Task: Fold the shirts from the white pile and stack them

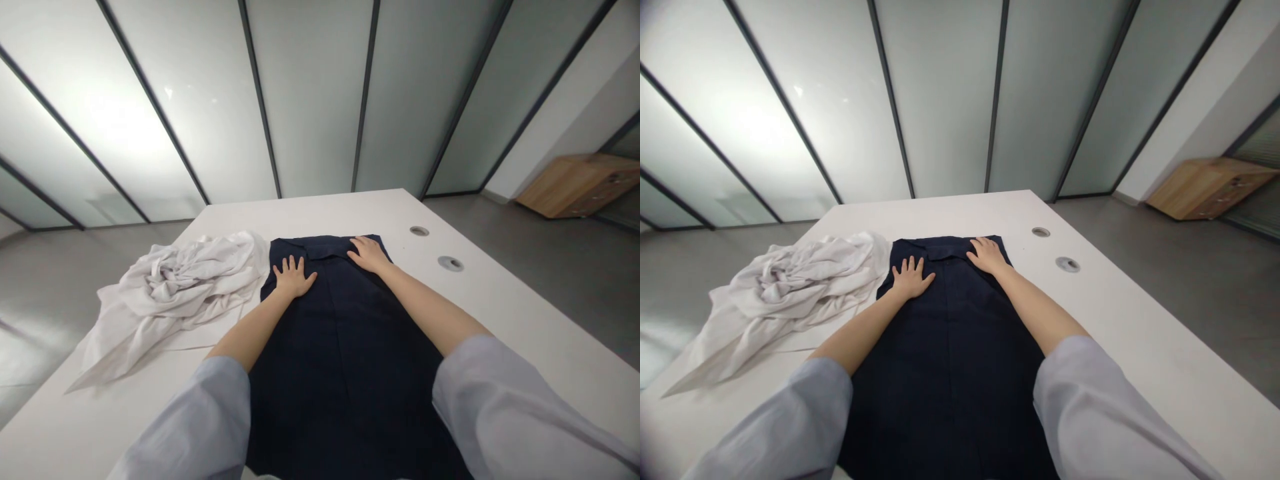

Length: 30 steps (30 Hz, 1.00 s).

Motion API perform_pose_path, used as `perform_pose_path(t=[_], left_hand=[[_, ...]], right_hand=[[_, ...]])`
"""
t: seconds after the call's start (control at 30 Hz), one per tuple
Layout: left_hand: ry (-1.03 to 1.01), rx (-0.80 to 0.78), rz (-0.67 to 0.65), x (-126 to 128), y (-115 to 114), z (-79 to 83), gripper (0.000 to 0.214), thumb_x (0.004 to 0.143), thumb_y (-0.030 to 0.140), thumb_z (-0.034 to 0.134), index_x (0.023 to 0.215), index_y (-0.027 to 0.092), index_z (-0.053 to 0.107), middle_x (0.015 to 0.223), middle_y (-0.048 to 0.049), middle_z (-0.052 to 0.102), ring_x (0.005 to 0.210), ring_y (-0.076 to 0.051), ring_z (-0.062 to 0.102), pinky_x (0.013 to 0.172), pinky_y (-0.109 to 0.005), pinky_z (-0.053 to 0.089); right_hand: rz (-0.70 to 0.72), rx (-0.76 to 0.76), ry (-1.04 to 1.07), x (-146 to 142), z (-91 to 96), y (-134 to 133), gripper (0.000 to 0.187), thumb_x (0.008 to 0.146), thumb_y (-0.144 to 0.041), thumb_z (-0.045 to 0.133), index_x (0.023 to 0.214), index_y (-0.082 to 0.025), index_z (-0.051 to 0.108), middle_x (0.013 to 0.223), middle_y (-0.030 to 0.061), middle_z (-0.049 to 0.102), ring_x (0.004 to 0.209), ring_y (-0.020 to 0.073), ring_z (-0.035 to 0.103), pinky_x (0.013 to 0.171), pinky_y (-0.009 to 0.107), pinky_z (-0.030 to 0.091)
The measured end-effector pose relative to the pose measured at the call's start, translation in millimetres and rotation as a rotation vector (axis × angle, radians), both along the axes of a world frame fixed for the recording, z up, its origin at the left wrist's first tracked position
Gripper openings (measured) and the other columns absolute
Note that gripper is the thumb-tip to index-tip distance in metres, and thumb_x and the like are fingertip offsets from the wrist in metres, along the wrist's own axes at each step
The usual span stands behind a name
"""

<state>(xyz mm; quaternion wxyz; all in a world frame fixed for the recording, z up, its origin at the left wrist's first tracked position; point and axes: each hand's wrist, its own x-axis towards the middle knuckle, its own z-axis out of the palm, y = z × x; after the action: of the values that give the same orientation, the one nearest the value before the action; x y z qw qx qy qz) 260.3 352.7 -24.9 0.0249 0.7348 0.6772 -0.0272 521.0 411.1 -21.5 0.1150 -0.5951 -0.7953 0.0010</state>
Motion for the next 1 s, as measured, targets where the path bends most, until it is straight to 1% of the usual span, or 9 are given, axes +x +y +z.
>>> perform_pose_path(t=[0.1,0.2,0.27,0.33,0.43,0.57,0.8,0.9,1.0], left_hand=[[-0.001,0.005,-0.005,1,10,0.6,0.086,0.085,0.072,0.015,0.153,0.019,0.019,0.158,-0.0158,0.016,0.144,-0.040,0.013,0.109,-0.065,0.014],[-0.009,0.008,0.001,2,18,-0.4,0.086,0.085,0.073,0.015,0.153,0.019,0.019,0.158,-0.0160,0.015,0.144,-0.040,0.013,0.109,-0.065,0.014],[-0.014,0.016,0.002,3,23,-1.6,0.086,0.085,0.073,0.015,0.153,0.019,0.019,0.158,-0.0162,0.015,0.144,-0.040,0.013,0.109,-0.065,0.014],[-0.018,0.025,0.002,3,26,-2.2,0.086,0.085,0.073,0.016,0.152,0.019,0.019,0.158,-0.0161,0.015,0.144,-0.040,0.013,0.109,-0.065,0.014],[-0.020,0.025,0.015,4,31,-1.1,0.086,0.085,0.073,0.016,0.152,0.020,0.020,0.158,-0.0156,0.015,0.144,-0.040,0.014,0.109,-0.065,0.014],[-0.018,0.008,0.020,2,43,1.6,0.086,0.085,0.072,0.016,0.152,0.019,0.020,0.158,-0.0165,0.016,0.143,-0.040,0.015,0.109,-0.065,0.015],[0.007,0.041,-0.038,-8,72,1.1,0.084,0.085,0.072,0.018,0.151,0.021,0.024,0.158,-0.0146,0.020,0.143,-0.037,0.018,0.110,-0.060,0.019],[0.008,0.123,-0.058,-8,73,4.7,0.082,0.085,0.071,0.022,0.148,0.018,0.032,0.155,-0.0159,0.026,0.141,-0.036,0.023,0.111,-0.054,0.021],[0.030,0.262,-0.085,-5,64,10.9,0.073,0.088,0.064,0.030,0.141,0.016,0.042,0.148,-0.0163,0.039,0.136,-0.034,0.032,0.111,-0.049,0.022]], right_hand=[[-0.045,-0.044,0.019,-6,4.6,-26,0.064,0.094,-0.055,0.030,0.144,-0.017,0.040,0.150,0.0139,0.036,0.138,0.0320,0.029,0.112,0.049,0.023],[-0.138,-0.196,0.050,-18,2.3,-54,0.075,0.090,-0.068,0.020,0.151,-0.024,0.025,0.156,0.0112,0.024,0.142,0.0368,0.020,0.110,0.057,0.020],[-0.198,-0.273,0.049,-26,-2.3,-66,0.083,0.087,-0.075,0.016,0.153,-0.025,0.018,0.158,0.0117,0.018,0.142,0.0402,0.015,0.109,0.062,0.016],[-0.219,-0.295,0.018,-32,-7.1,-69,0.088,0.084,-0.078,0.015,0.153,-0.024,0.018,0.159,0.0132,0.015,0.143,0.0421,0.011,0.110,0.064,0.011],[-0.224,-0.281,-0.023,-33,-11.6,-59,0.088,0.084,-0.078,0.016,0.153,-0.023,0.020,0.159,0.0141,0.014,0.143,0.0424,0.009,0.110,0.065,0.005],[-0.226,-0.287,-0.024,-29,-12.1,-35,0.087,0.084,-0.077,0.016,0.153,-0.023,0.021,0.159,0.0139,0.013,0.143,0.0428,0.008,0.110,0.065,0.005],[-0.233,-0.358,0.042,-20,-0.1,0,0.084,0.085,-0.077,0.013,0.151,-0.028,0.026,0.159,0.0094,0.016,0.143,0.0406,0.011,0.111,0.063,0.008],[-0.238,-0.385,0.067,-15,5.2,12,0.078,0.087,-0.073,0.011,0.150,-0.030,0.030,0.159,0.0074,0.018,0.143,0.0393,0.014,0.111,0.062,0.010],[-0.222,-0.383,0.065,-9,4.9,20,0.072,0.091,-0.067,0.010,0.150,-0.031,0.030,0.159,0.0044,0.019,0.144,0.0368,0.014,0.112,0.060,0.011]])
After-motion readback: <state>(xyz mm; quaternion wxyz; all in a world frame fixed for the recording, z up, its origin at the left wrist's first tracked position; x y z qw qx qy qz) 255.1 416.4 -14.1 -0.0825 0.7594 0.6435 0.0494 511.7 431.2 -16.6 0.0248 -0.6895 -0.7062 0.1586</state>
